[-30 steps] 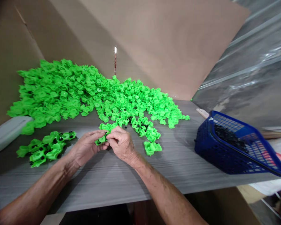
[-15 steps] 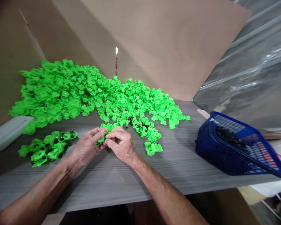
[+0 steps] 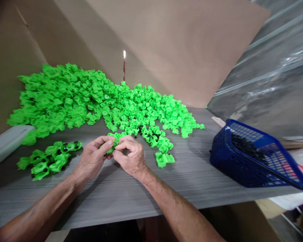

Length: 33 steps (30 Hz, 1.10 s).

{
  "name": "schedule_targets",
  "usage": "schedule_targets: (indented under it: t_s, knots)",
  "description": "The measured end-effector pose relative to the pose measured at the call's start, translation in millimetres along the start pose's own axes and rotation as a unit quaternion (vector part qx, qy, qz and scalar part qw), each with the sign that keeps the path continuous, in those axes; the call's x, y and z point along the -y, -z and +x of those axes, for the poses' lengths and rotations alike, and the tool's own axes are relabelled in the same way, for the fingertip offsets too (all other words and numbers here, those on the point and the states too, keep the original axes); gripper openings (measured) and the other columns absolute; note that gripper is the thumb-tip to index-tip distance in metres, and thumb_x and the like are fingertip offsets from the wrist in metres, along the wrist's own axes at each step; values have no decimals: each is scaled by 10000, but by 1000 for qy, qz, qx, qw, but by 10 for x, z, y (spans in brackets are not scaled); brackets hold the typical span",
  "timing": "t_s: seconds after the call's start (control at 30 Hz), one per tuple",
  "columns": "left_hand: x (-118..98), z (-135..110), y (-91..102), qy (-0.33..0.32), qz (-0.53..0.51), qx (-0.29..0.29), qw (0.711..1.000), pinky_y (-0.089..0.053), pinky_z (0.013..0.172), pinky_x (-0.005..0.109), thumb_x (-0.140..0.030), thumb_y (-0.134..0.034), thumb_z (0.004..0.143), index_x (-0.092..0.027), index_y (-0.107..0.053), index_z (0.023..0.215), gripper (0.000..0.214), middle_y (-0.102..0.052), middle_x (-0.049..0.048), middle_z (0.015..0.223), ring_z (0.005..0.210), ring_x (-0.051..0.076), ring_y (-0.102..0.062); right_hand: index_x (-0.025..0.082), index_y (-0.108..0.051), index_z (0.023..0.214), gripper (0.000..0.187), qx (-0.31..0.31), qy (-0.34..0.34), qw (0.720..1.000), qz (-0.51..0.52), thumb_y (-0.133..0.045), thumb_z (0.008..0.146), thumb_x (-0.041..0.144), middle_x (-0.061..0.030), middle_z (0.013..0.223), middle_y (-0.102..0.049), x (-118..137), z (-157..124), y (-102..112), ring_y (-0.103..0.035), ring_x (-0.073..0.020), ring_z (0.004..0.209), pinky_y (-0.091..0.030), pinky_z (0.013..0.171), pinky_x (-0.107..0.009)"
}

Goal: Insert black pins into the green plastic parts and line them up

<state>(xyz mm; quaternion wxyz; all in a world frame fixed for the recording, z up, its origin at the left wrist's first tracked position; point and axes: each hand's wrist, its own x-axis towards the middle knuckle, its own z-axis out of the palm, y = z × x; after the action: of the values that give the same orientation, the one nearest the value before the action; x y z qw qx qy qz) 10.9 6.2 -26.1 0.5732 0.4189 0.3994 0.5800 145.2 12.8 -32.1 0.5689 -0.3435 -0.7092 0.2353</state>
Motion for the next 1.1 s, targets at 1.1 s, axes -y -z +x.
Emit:
schedule_targets:
  t_s: [1.1]
  knots:
    - [-334, -100, 799, -156, 598, -58, 784, -437, 726, 340, -347, -556, 769, -223, -702, 851, 208, -707, 74, 861, 789, 252, -624, 172, -683, 745, 122, -45, -108, 981, -154, -565, 722, 194, -3, 654, -606, -626, 138, 382, -556, -134, 585, -460, 582, -252]
